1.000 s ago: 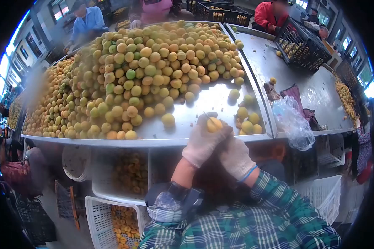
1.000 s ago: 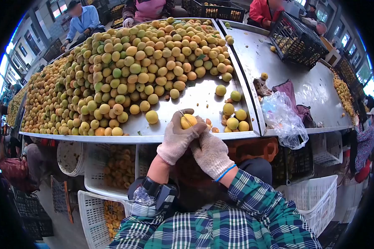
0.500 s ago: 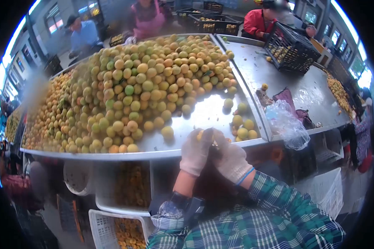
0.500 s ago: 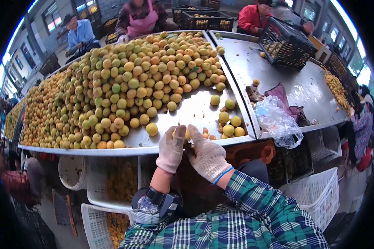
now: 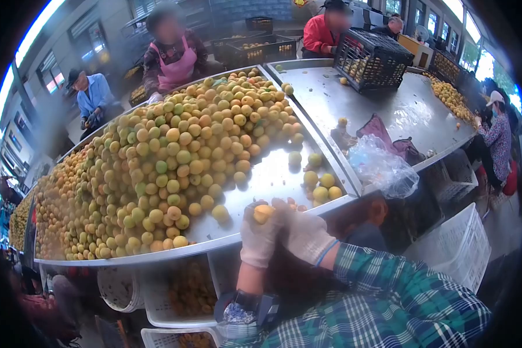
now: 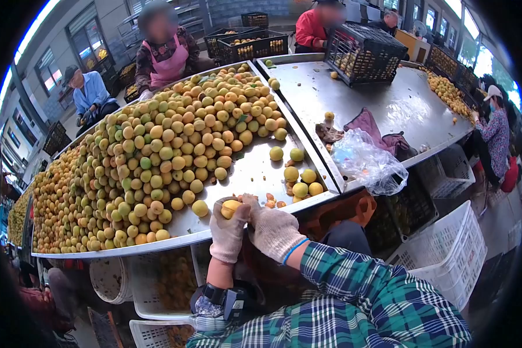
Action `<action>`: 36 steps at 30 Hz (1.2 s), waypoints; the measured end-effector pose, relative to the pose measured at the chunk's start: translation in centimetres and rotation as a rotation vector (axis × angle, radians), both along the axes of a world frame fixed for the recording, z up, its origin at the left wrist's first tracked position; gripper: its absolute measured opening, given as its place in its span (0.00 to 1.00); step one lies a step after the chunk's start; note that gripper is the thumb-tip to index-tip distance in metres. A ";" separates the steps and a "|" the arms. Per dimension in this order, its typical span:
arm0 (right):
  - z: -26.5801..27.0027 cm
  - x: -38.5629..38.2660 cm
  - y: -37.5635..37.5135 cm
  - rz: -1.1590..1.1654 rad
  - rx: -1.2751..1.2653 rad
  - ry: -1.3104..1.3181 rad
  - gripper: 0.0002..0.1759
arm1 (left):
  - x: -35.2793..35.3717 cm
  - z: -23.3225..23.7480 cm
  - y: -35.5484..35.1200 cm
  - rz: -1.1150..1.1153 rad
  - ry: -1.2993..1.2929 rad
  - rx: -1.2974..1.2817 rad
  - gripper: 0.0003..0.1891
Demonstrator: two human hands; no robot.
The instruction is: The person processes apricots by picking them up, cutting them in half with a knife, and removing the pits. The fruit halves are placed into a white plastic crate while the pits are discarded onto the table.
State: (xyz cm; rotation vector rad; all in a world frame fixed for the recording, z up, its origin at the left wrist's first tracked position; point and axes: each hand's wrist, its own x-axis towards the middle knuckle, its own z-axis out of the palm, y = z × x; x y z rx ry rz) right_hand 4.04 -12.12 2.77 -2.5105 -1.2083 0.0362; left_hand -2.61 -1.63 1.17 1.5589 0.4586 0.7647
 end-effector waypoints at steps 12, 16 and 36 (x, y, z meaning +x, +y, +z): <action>0.7 0.2 -1.1 0.042 0.031 -0.024 0.34 | -0.1 -1.7 0.9 -0.010 0.013 0.118 0.28; -1.2 1.5 -1.3 0.008 0.009 -0.079 0.32 | 0.4 -2.5 0.5 -0.081 0.027 0.163 0.24; 0.7 4.0 -1.8 0.331 -0.035 0.273 0.15 | -0.1 -1.1 -1.2 -0.180 -0.043 0.179 0.19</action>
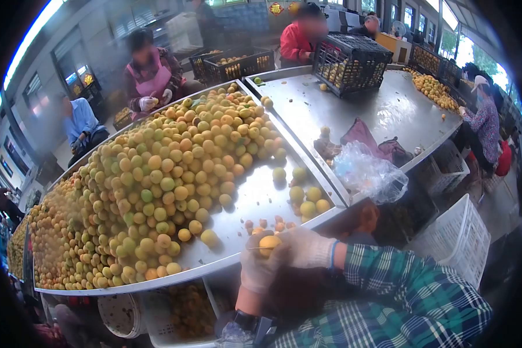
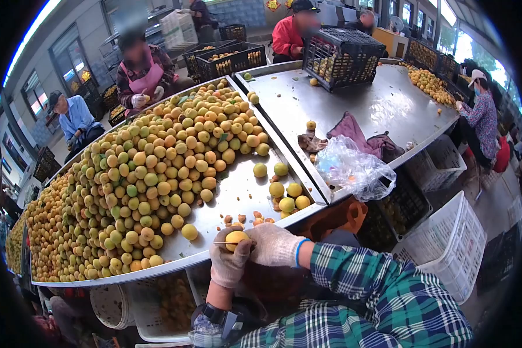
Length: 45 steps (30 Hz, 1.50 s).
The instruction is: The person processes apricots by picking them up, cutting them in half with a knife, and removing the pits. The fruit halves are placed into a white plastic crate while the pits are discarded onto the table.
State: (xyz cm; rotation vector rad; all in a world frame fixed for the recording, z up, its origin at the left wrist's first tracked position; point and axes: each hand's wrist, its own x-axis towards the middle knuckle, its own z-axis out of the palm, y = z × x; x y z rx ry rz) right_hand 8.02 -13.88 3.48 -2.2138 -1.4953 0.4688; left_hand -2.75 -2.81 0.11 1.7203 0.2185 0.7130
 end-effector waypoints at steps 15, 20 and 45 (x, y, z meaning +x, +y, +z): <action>4.6 -0.9 -0.6 -0.156 0.000 -0.046 0.17 | 0.2 1.0 1.7 0.006 0.014 -0.084 0.32; 5.6 0.5 -3.9 -0.191 0.136 0.021 0.18 | 0.5 0.3 3.2 0.142 0.031 -0.156 0.24; 2.6 -2.5 0.8 -0.586 0.400 1.358 0.13 | 0.2 -0.8 0.8 0.144 0.083 0.146 0.16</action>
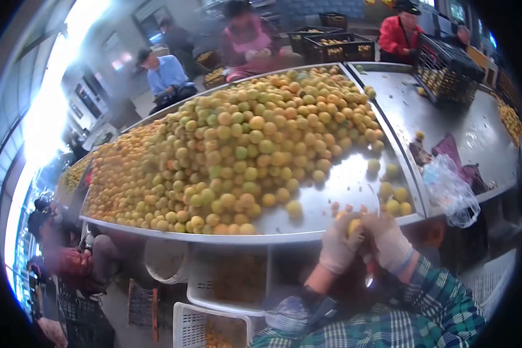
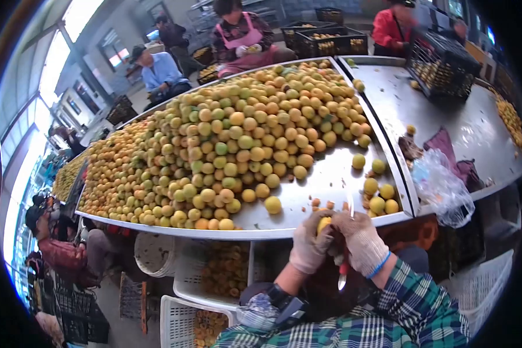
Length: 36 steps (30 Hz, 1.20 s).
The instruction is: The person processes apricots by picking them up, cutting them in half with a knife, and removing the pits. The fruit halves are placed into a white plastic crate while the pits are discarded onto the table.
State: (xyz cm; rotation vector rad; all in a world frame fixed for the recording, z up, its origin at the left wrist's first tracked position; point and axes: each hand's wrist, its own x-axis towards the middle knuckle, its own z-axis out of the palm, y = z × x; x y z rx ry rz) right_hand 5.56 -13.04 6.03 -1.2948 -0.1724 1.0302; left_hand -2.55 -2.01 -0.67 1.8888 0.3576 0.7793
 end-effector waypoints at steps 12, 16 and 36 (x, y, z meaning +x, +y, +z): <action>0.4 -1.8 0.8 -0.137 0.207 0.046 0.13 | 2.4 -3.3 1.0 -0.046 -0.520 -1.253 0.26; 1.5 -2.3 0.7 -0.218 0.088 -0.069 0.11 | 0.8 -0.1 2.5 -0.265 -0.675 -1.439 0.30; 3.2 -1.6 0.0 -0.139 0.302 -0.418 0.17 | 0.5 0.8 1.4 -0.360 -0.507 -1.599 0.29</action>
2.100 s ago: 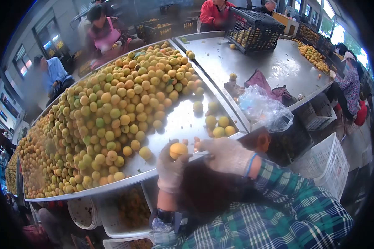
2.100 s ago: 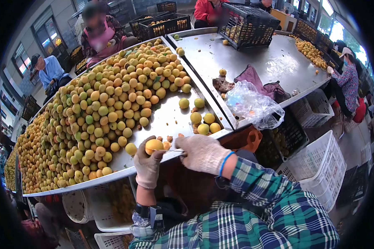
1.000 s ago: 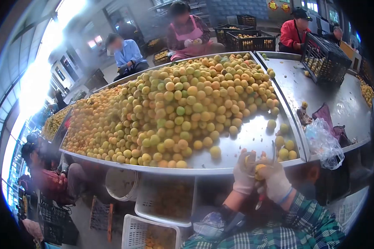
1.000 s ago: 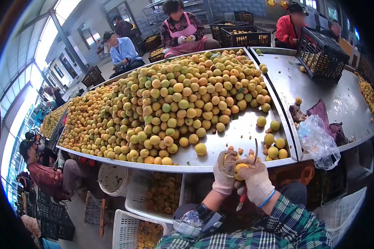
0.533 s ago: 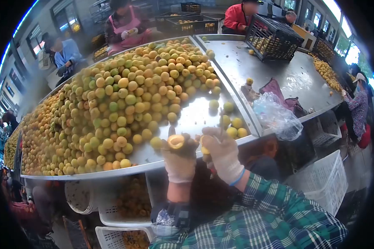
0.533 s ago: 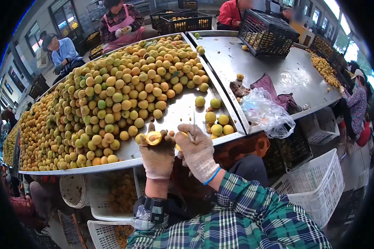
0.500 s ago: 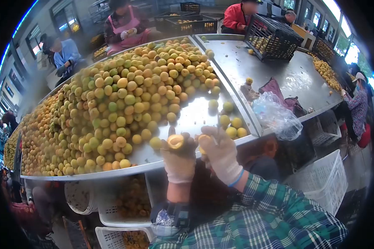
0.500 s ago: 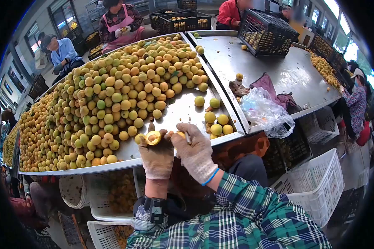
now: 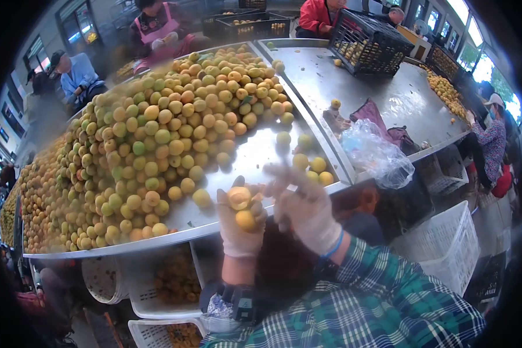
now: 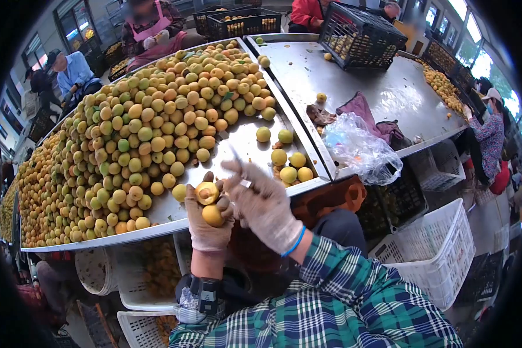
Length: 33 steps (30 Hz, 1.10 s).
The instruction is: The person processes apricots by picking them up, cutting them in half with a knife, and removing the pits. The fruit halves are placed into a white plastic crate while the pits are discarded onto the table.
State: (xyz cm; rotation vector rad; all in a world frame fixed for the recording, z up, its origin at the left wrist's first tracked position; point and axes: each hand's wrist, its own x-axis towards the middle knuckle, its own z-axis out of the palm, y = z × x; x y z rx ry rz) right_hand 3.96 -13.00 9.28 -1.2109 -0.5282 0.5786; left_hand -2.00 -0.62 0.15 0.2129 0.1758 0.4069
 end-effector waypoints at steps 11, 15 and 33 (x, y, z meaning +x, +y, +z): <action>3.2 4.6 1.2 -0.304 0.319 0.150 0.15 | 0.7 2.0 -4.0 -0.114 0.281 0.432 0.31; 2.4 4.7 1.5 -0.344 0.348 0.191 0.14 | 0.1 1.3 -3.8 -0.246 0.123 0.402 0.26; 0.1 3.8 1.5 -0.448 0.061 -0.769 0.07 | 0.9 0.0 -4.7 -0.103 0.398 0.385 0.33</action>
